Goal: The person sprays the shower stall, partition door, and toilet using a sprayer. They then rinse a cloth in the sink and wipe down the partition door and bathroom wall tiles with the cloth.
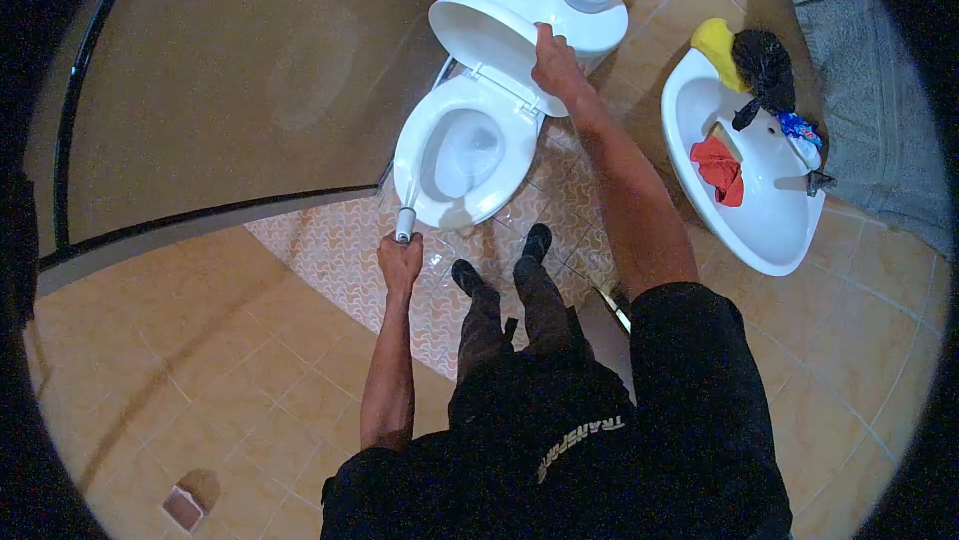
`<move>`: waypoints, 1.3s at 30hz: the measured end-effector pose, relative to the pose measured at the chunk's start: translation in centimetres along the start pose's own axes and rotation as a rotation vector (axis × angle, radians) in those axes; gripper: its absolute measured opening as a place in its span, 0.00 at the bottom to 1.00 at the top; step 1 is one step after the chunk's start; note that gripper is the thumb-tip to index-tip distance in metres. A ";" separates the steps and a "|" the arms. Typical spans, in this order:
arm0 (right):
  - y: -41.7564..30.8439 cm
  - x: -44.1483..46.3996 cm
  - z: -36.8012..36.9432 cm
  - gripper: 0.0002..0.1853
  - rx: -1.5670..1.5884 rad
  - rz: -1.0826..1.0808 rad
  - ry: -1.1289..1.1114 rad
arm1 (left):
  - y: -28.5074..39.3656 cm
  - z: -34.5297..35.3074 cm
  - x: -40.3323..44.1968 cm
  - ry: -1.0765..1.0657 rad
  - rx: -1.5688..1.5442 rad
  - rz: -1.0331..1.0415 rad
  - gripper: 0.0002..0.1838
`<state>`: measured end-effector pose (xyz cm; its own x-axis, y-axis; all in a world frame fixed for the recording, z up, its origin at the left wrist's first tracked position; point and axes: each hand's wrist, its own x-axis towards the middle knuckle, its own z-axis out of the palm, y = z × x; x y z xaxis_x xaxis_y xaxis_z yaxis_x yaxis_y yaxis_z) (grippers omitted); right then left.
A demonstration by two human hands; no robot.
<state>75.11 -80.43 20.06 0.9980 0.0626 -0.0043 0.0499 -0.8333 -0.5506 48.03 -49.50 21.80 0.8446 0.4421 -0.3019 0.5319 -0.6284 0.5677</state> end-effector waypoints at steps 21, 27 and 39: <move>-5.6 -6.8 2.3 0.30 -0.067 -0.008 0.153 | -6.9 -3.9 0.5 -0.049 -0.530 -0.287 0.13; -9.2 -10.3 1.7 0.34 -0.135 0.073 0.061 | -7.7 -5.1 -1.6 0.013 -0.683 -0.209 0.12; -9.3 -11.7 3.1 0.32 -0.131 0.049 0.172 | -7.8 -5.7 -2.6 -0.033 -0.494 -0.161 0.13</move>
<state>62.83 -71.75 22.67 0.9906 -0.0652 0.1202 -0.0057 -0.8982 -0.4396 41.36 -42.12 22.49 0.7603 0.4826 -0.4349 0.5695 -0.1731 0.8035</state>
